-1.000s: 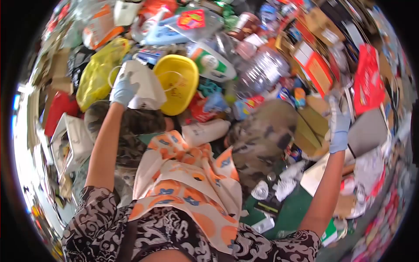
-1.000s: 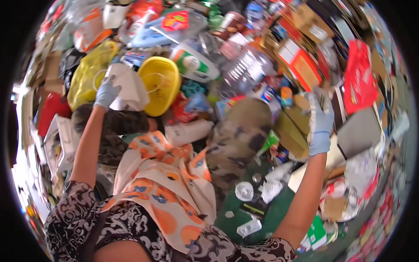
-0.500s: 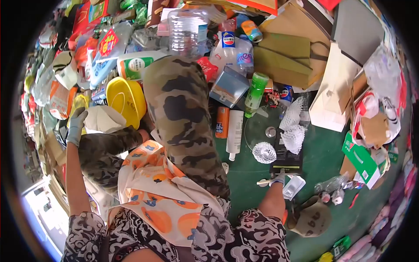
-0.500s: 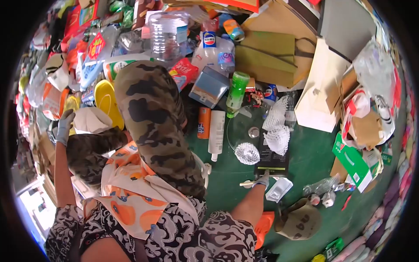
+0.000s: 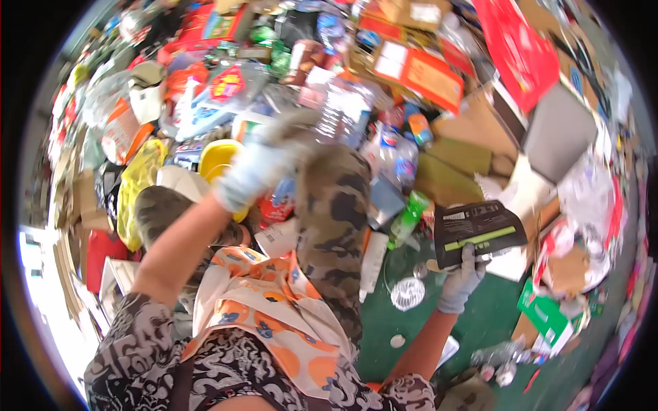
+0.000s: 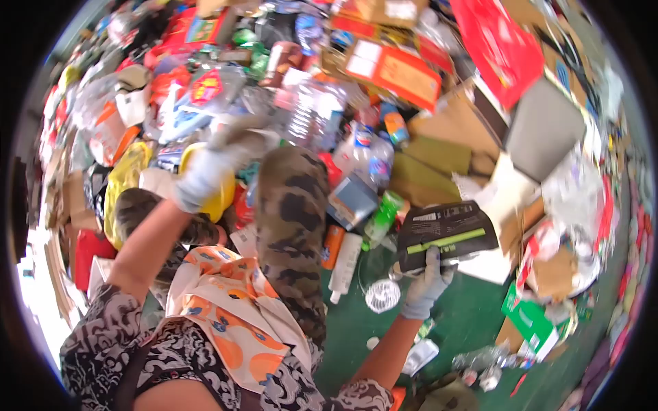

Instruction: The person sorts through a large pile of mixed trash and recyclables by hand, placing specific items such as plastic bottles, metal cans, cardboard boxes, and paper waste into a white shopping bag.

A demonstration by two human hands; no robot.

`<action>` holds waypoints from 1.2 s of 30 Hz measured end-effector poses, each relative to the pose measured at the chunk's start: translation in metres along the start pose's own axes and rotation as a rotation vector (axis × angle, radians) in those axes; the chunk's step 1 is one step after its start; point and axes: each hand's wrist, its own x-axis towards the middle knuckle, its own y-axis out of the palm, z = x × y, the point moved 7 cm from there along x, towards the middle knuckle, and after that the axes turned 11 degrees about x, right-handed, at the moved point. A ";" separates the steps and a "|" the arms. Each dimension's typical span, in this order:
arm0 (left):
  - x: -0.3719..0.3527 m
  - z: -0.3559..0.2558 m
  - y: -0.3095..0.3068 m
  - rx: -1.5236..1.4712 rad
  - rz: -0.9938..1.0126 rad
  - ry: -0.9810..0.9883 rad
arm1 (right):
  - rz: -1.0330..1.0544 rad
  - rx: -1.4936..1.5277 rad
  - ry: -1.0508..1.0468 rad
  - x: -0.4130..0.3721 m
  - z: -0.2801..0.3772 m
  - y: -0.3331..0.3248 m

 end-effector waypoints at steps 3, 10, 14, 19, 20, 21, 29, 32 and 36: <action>0.002 -0.057 0.057 -0.052 0.228 0.241 | 0.260 0.023 -0.091 -0.004 0.015 0.089; 0.004 -0.064 0.030 -0.734 0.390 0.073 | 0.954 -0.258 0.175 -0.066 0.010 0.302; 0.004 -0.022 -0.050 -0.788 -0.067 0.093 | 1.065 -0.474 0.574 -0.091 -0.033 0.330; -0.034 0.092 -0.208 -0.228 -0.517 -0.189 | 0.993 -0.575 0.342 -0.066 -0.033 0.311; -0.041 0.088 -0.217 -0.190 -0.569 -0.122 | 0.977 -0.681 0.236 -0.077 -0.014 0.318; -0.056 0.090 -0.235 0.266 -0.708 -0.002 | 0.959 -0.783 0.128 -0.088 -0.002 0.323; -0.147 0.340 -0.231 1.380 0.267 -0.957 | 0.300 -0.711 0.410 0.030 -0.122 0.043; -0.165 0.388 -0.210 1.396 0.596 -0.930 | 0.083 -0.707 0.507 -0.037 -0.134 -0.066; -0.169 0.417 -0.187 1.480 0.877 -0.850 | -0.455 -0.851 1.208 -0.181 -0.134 -0.246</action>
